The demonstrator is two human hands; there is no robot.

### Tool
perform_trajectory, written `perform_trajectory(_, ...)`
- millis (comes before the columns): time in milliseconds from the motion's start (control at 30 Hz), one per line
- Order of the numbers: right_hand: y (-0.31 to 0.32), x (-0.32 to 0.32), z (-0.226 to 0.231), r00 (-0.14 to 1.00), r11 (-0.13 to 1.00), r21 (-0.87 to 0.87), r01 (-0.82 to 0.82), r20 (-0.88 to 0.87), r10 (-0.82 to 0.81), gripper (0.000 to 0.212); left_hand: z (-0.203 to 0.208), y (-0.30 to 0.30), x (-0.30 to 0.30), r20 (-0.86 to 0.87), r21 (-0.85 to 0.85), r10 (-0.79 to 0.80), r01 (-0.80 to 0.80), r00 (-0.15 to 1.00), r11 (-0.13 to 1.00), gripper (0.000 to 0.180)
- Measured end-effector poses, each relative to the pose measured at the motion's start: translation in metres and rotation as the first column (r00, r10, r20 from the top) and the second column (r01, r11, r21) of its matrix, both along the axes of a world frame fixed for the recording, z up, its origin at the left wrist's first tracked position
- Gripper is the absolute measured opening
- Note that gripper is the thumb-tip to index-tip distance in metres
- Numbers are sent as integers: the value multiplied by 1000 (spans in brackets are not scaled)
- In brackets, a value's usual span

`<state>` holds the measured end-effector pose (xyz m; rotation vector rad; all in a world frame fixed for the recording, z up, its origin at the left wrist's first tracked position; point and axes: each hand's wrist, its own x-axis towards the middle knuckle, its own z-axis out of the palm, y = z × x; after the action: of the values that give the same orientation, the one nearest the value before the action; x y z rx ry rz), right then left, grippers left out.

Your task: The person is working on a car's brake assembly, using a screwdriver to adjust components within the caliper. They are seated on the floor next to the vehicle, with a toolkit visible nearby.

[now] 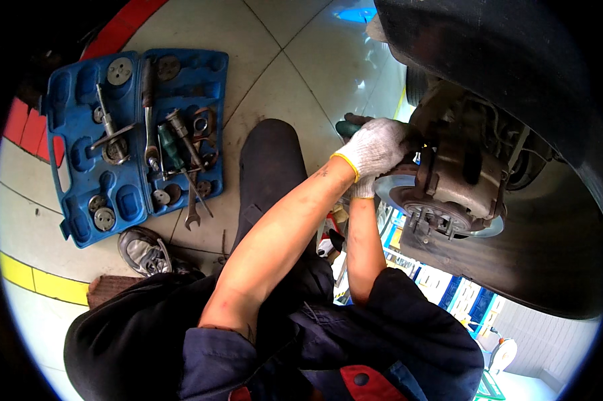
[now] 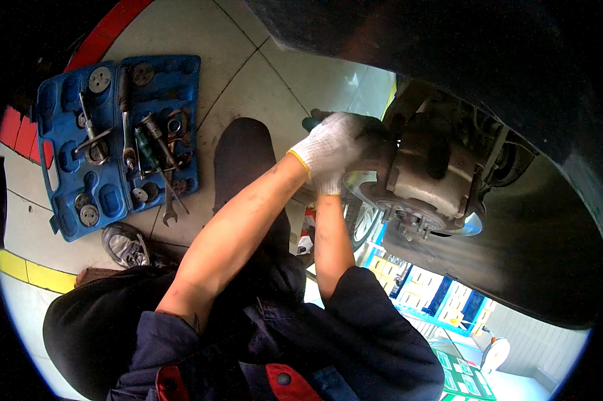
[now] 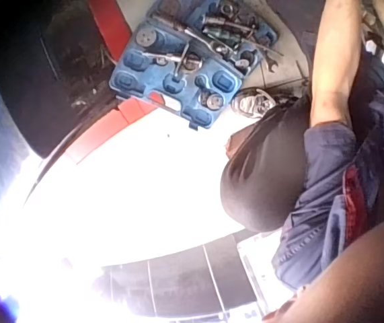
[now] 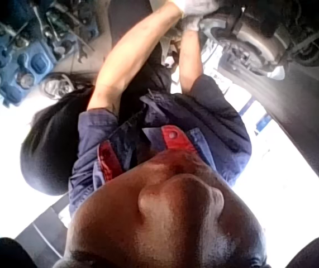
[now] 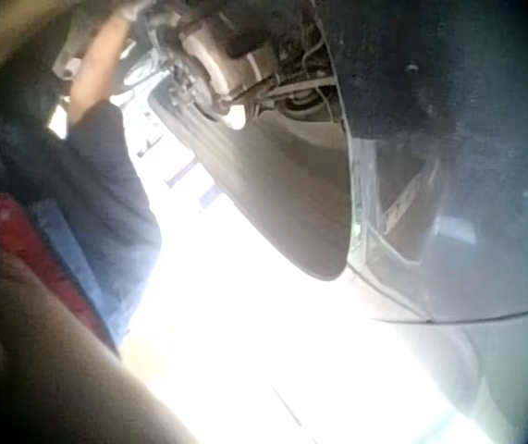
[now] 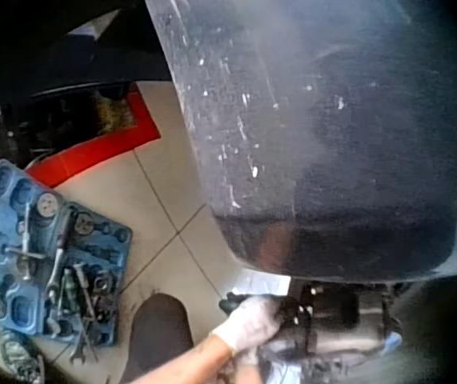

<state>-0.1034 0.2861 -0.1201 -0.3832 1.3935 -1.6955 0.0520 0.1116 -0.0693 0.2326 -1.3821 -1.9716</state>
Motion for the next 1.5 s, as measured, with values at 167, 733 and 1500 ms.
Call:
perform_trajectory(167,13,10,-1,1000,1000,-5,22,21,-22,60,3,-2,10,-58,97,-61,67,996,993,29)
perform_trajectory(733,25,2,-10,998,998,-55,39,55,-36,60,2,-2,4,-30,-67,71,-73,997,995,28)
perform_trajectory(1500,77,-41,-22,977,983,-160,91,208,-57,60,3,15,-9,-34,-37,142,-144,989,989,33)
